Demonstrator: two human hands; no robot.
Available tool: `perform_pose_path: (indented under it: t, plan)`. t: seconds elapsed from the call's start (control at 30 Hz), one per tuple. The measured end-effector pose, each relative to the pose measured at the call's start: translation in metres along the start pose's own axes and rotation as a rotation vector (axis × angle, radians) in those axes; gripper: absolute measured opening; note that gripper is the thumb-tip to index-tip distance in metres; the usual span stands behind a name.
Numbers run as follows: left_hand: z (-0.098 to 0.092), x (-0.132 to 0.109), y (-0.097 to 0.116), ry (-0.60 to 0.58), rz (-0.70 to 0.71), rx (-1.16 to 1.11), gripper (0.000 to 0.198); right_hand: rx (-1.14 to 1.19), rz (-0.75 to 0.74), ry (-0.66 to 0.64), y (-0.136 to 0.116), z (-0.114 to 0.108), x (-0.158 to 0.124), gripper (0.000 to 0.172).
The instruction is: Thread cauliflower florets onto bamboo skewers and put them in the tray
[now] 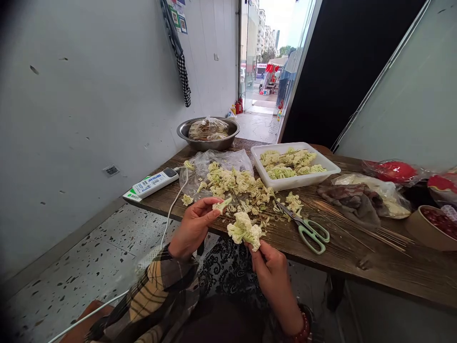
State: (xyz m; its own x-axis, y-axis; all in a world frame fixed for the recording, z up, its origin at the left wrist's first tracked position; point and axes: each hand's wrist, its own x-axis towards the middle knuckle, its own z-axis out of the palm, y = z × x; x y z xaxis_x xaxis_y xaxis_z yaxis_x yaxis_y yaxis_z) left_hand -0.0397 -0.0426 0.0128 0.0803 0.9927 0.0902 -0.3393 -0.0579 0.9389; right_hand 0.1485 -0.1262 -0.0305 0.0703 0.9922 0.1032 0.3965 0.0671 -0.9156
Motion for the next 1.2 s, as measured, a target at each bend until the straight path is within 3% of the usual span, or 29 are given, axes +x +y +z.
perform_pose_path:
  t: [0.17,0.43,0.7,0.93,1.2]
  plan:
    - [-0.004,-0.001,0.003,-0.057,0.092,0.135,0.02,0.026,-0.003,-0.023,-0.004,0.0,0.0,0.041]
    - [-0.007,-0.003,0.006,-0.104,0.082,0.152,0.02,0.093,0.017,-0.075,-0.003,-0.005,-0.002,0.043]
    - [-0.003,-0.01,0.018,-0.156,0.218,0.371,0.014,0.114,0.083,-0.095,-0.002,-0.003,-0.007,0.044]
    - [-0.003,-0.01,0.018,-0.174,0.319,0.432,0.011,0.147,0.086,-0.087,0.0,0.0,-0.008,0.045]
    - [-0.004,-0.01,0.017,-0.167,0.302,0.419,0.011,0.172,0.089,-0.083,-0.001,0.006,-0.008,0.045]
